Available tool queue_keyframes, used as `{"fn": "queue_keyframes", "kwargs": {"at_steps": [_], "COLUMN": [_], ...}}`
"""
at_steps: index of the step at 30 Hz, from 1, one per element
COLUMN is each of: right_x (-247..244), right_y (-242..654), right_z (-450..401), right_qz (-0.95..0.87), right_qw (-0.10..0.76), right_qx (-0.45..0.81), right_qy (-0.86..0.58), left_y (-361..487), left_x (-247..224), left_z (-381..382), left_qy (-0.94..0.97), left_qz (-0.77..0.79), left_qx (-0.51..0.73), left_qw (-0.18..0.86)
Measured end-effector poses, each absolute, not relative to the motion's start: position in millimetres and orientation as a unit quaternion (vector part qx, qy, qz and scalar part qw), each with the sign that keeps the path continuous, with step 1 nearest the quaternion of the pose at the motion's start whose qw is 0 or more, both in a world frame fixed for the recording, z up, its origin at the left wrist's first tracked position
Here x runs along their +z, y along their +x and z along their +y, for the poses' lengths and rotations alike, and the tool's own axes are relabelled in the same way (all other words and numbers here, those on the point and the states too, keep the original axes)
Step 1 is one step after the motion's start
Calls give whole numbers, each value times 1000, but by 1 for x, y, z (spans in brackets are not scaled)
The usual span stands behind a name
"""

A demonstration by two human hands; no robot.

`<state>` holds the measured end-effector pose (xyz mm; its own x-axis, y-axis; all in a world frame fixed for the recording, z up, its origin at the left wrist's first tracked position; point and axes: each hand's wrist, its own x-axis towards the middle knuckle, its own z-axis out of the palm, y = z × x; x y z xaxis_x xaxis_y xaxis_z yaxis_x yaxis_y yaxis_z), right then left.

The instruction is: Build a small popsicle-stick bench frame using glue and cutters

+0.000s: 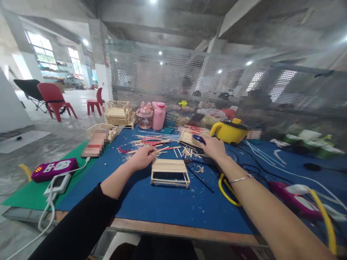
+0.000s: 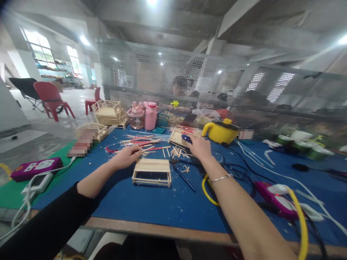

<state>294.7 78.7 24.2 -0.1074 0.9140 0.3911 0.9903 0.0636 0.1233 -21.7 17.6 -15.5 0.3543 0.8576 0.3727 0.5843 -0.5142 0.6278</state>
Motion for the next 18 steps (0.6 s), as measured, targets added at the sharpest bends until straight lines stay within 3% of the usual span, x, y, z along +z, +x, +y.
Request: {"fn": "queue_keyframes", "kwargs": {"at_steps": [4, 7, 9, 12, 18], "right_x": [27, 30, 27, 17, 0], "right_y": [283, 273, 265, 257, 251], "right_z": [71, 32, 0, -39, -64], "right_qz": [-710, -724, -790, -862, -874], "right_qw": [115, 237, 298, 285, 295], "right_qx": [-176, -219, -177, -114, -68], "right_qy": [-673, -609, -507, -403, -380], "left_y": [-22, -17, -9, 6, 24], "left_x": [-9, 0, 6, 9, -10], "left_z": [15, 3, -10, -35, -65], "left_qy": [795, 809, 829, 860, 871], "left_qz": [461, 443, 421, 394, 389], "left_qx": [370, 383, 368, 313, 265], "left_qw": [136, 46, -13, -88, -143]}}
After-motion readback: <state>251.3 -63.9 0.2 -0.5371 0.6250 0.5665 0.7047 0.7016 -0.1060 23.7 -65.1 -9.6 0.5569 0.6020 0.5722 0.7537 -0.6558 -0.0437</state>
